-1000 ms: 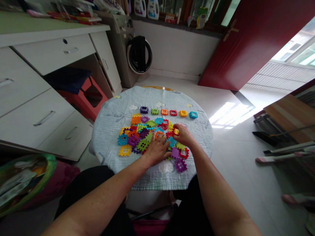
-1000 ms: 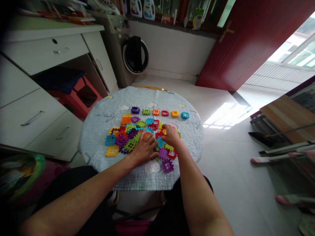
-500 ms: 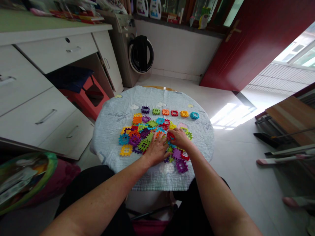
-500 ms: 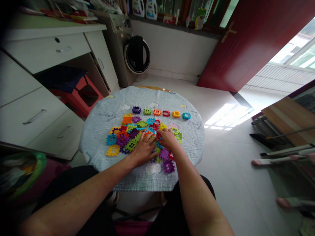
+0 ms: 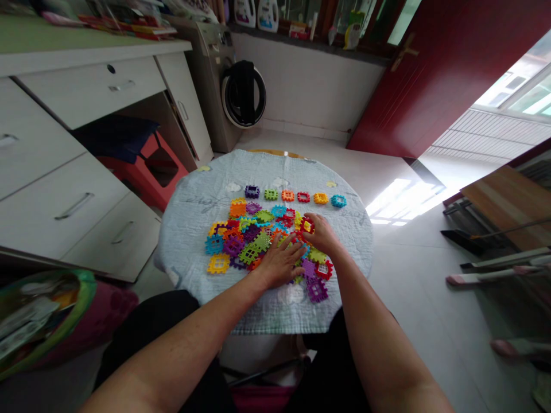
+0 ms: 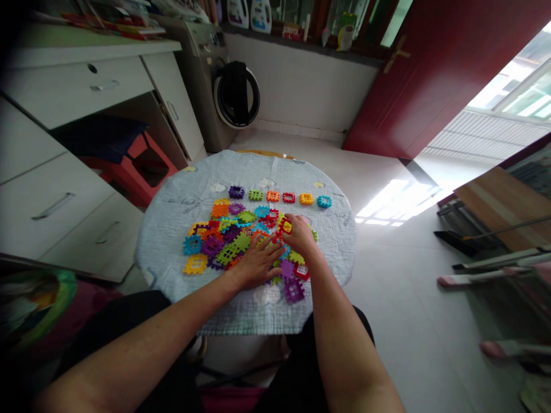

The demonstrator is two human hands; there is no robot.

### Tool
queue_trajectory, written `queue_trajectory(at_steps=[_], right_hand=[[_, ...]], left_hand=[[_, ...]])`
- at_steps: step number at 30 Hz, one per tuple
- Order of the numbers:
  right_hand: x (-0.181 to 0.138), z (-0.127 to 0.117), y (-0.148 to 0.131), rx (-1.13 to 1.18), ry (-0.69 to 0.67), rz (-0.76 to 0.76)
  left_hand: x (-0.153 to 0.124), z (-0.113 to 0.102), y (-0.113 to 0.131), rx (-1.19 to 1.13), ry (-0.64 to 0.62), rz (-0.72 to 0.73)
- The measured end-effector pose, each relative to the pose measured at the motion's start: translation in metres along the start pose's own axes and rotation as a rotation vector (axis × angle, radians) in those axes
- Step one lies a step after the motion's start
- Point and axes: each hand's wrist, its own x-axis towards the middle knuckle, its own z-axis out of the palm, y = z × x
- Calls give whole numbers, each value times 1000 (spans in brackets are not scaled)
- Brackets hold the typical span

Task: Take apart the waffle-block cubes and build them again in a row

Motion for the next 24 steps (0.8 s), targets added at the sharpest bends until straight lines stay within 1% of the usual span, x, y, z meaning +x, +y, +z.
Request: queue_trajectory(at_steps=[4, 10, 13, 18, 24], right_hand=[[-1, 2, 2, -75, -24, 8], [-5, 8, -6, -266, -230, 2], [-7, 14, -13, -339, -289, -2], [-6, 20, -14, -375, -307, 14], [-4, 19, -18, -418, -309, 5]], left_hand=[[1, -5, 2, 19, 18, -24], [-5, -13, 0, 83, 32, -63], [-10, -17, -2, 98, 11, -56], [-19, -34, -6, 77, -23, -45], [-27, -51, -23, 8, -22, -107]])
